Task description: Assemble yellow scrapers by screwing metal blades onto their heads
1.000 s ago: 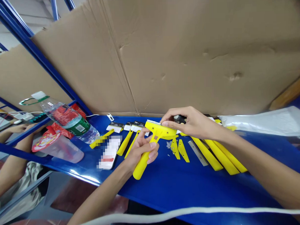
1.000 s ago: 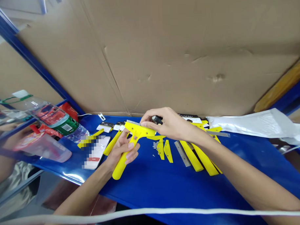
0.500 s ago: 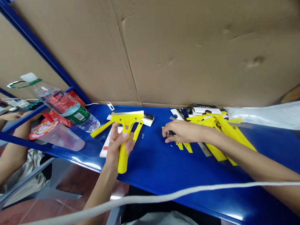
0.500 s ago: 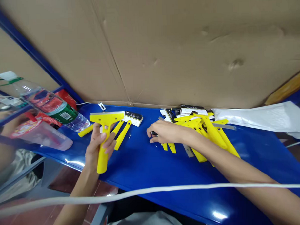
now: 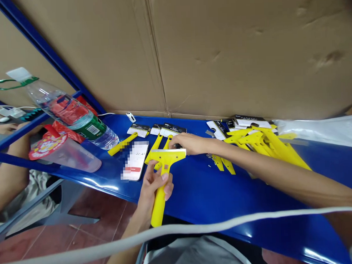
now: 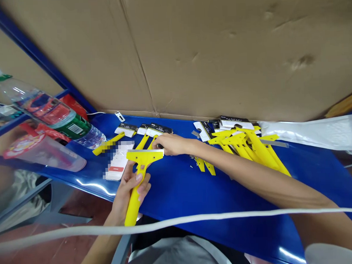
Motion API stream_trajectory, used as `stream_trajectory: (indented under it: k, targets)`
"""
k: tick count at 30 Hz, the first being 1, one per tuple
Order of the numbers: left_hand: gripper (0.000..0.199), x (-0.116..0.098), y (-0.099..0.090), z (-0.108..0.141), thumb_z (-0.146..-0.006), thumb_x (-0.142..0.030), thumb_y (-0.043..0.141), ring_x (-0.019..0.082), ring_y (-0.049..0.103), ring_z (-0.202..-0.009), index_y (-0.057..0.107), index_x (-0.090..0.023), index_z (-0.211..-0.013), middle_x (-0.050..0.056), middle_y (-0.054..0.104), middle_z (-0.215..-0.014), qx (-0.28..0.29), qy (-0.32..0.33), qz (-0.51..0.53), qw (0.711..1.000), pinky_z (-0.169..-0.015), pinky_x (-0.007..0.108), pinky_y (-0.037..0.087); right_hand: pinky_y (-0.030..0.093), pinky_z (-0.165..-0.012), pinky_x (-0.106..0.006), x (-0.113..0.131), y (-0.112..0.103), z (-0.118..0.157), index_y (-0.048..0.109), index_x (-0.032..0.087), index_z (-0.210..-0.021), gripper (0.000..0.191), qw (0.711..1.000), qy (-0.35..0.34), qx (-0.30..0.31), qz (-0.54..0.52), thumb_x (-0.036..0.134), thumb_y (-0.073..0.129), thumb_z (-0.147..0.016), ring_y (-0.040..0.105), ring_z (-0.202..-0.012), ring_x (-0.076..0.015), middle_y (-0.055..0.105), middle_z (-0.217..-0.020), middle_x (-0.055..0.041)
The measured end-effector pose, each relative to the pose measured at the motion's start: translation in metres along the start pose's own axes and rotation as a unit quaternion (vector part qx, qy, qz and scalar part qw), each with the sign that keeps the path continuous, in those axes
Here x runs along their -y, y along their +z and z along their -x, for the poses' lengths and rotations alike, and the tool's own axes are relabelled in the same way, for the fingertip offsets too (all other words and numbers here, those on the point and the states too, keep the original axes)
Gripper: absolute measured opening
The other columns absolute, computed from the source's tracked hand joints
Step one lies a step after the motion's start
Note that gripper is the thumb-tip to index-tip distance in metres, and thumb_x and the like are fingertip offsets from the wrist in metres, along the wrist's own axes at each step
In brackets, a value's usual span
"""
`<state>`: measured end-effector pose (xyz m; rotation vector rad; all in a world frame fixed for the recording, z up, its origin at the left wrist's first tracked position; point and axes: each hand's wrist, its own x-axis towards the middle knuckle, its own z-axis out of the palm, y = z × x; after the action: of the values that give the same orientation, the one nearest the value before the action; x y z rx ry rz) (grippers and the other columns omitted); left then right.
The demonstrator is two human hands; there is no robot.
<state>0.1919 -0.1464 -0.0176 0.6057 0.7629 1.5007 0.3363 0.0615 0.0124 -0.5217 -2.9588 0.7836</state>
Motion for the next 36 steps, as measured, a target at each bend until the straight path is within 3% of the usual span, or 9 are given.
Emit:
stream_trajectory:
  k: [5, 9, 15, 20, 24, 26, 30, 36]
  targets:
    - [0.039, 0.0, -0.001, -0.004, -0.088, -0.017, 0.086, 0.003, 0.052, -0.054, 0.064, -0.032, -0.116, -0.001, 0.069, -0.104, -0.025, -0.014, 0.007, 1.0, -0.042, 0.013, 0.041, 0.043, -0.078, -0.03, -0.002, 0.0, 0.014, 0.071, 0.019, -0.108, 0.025, 0.999, 0.017, 0.016, 0.022, 0.004, 0.063, -0.09, 0.07, -0.104, -0.024, 0.075, -0.117, -0.0089]
    - [0.038, 0.0, -0.002, -0.007, -0.088, -0.018, 0.086, 0.004, 0.053, -0.055, 0.064, -0.03, -0.116, 0.0, 0.068, -0.102, -0.041, -0.043, 0.005, 0.998, -0.044, 0.014, 0.042, 0.04, -0.073, -0.033, -0.002, -0.002, 0.03, 0.07, 0.018, -0.108, 0.013, 0.997, 0.057, 0.023, 0.047, 0.015, 0.061, -0.099, 0.07, -0.105, -0.0285, 0.074, -0.12, -0.0137]
    - [0.039, 0.001, -0.001, -0.008, -0.087, -0.018, 0.086, 0.003, 0.052, -0.054, 0.063, -0.029, -0.116, -0.001, 0.067, -0.099, -0.04, -0.05, -0.001, 0.998, -0.044, 0.014, 0.042, 0.041, -0.073, -0.032, -0.002, -0.006, 0.052, 0.069, 0.021, -0.104, 0.01, 0.996, 0.074, 0.019, 0.053, 0.018, 0.06, -0.101, 0.072, -0.103, -0.0268, 0.077, -0.114, -0.0098]
    - [0.038, 0.007, 0.01, -0.011, -0.089, -0.019, 0.084, 0.004, 0.051, -0.054, 0.063, -0.031, -0.117, -0.004, 0.063, -0.087, -0.039, -0.049, 0.002, 0.998, -0.045, 0.013, 0.041, 0.045, -0.083, -0.034, -0.001, -0.03, 0.07, 0.071, 0.022, -0.099, 0.015, 0.997, 0.031, -0.067, 0.031, 0.029, 0.06, -0.106, 0.071, -0.098, -0.0233, 0.078, -0.106, -0.0058]
    - [0.039, 0.013, 0.019, -0.013, -0.089, -0.019, 0.084, 0.004, 0.051, -0.053, 0.063, -0.033, -0.119, -0.004, 0.062, -0.085, -0.035, -0.034, 0.009, 0.999, -0.045, 0.013, 0.04, 0.049, -0.089, -0.033, 0.017, -0.054, 0.084, 0.073, 0.022, -0.097, 0.014, 0.98, -0.036, -0.189, -0.058, 0.032, 0.066, -0.104, 0.072, -0.096, -0.0202, 0.08, -0.104, -0.0041]
    - [0.04, 0.016, 0.021, -0.013, -0.089, -0.02, 0.085, 0.005, 0.051, -0.053, 0.064, -0.034, -0.12, -0.004, 0.064, -0.087, -0.027, -0.02, 0.003, 0.999, -0.043, 0.013, 0.039, 0.05, -0.087, -0.032, 0.028, -0.058, 0.087, 0.074, 0.022, -0.093, 0.011, 0.969, -0.061, -0.22, -0.092, 0.029, 0.071, -0.102, 0.072, -0.092, -0.0189, 0.08, -0.1, -0.0029]
    - [0.036, 0.019, 0.021, -0.012, -0.089, -0.021, 0.085, 0.003, 0.05, -0.052, 0.064, -0.034, -0.116, -0.004, 0.063, -0.088, -0.021, 0.009, -0.008, 1.0, -0.043, 0.012, 0.039, 0.05, -0.092, -0.033, 0.039, -0.05, 0.086, 0.076, 0.023, -0.094, 0.009, 0.971, -0.091, -0.194, -0.107, 0.026, 0.072, -0.102, 0.071, -0.1, -0.0197, 0.077, -0.107, -0.0043]
    - [0.04, 0.018, 0.022, -0.008, -0.089, -0.02, 0.085, 0.003, 0.052, -0.053, 0.064, -0.036, -0.119, -0.003, 0.066, -0.096, -0.022, 0.021, -0.005, 1.0, -0.042, 0.013, 0.04, 0.05, -0.104, -0.039, 0.035, -0.033, 0.076, 0.077, 0.023, -0.093, 0.012, 0.973, -0.095, -0.158, -0.138, 0.033, 0.078, -0.099, 0.067, -0.113, -0.0226, 0.071, -0.12, -0.0066]
